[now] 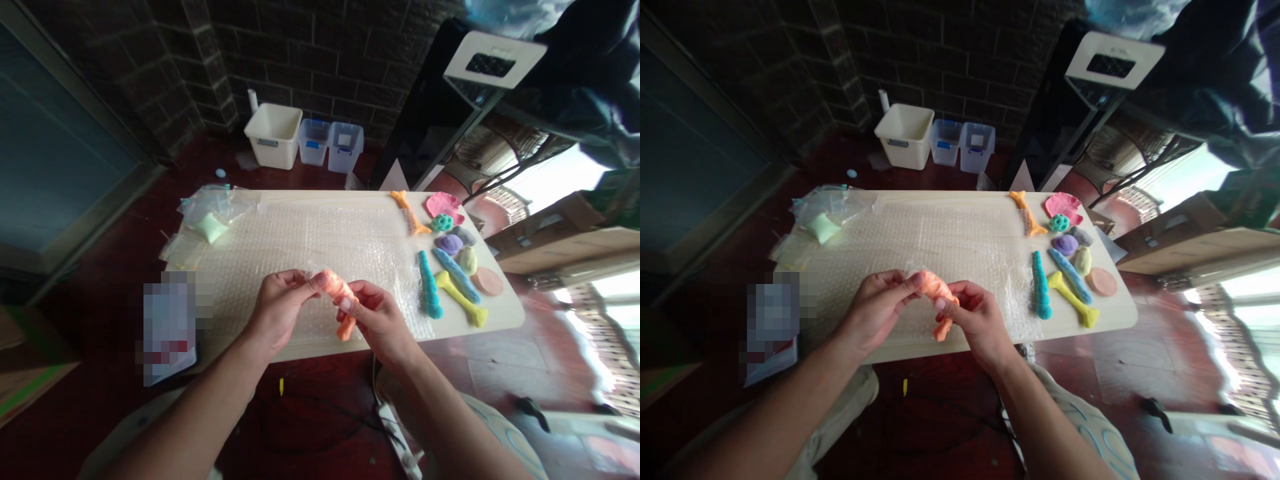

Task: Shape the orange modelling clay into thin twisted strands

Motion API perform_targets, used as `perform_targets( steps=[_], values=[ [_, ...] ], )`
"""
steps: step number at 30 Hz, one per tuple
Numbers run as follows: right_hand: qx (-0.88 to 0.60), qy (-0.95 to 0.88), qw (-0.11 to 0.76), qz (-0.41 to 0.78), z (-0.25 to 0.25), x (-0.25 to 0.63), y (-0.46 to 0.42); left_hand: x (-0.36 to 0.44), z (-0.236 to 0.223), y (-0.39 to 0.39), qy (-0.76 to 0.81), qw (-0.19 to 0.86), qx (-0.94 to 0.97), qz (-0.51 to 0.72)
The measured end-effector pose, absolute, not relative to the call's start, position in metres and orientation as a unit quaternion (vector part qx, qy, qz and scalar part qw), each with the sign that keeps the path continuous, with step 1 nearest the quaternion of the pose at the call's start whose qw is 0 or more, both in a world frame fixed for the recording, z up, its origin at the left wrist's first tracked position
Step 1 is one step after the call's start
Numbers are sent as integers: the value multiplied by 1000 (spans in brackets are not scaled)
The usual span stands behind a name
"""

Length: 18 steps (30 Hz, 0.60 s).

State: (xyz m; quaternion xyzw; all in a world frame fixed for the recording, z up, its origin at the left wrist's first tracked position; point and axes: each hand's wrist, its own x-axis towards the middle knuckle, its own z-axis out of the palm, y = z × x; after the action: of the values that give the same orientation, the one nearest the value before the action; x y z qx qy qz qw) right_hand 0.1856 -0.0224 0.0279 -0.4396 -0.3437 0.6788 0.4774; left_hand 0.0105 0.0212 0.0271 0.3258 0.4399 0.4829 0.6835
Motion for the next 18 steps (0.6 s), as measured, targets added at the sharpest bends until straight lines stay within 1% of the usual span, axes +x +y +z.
perform_targets(
  steps=[4,6,11,14,18],
  values=[
    [-467,-319,513,646,24,187,-19,6,25,20,475,581,483,451],
    [-472,-326,516,636,23,188,-18,5,25,20,473,557,521,441],
    [-489,-354,509,613,27,190,-17,4,26,22,462,572,528,424],
    [-500,-369,505,599,30,191,-18,3,26,23,488,553,534,414],
    [-496,-384,486,608,30,193,-21,1,27,23,502,556,500,434]
  ],
)
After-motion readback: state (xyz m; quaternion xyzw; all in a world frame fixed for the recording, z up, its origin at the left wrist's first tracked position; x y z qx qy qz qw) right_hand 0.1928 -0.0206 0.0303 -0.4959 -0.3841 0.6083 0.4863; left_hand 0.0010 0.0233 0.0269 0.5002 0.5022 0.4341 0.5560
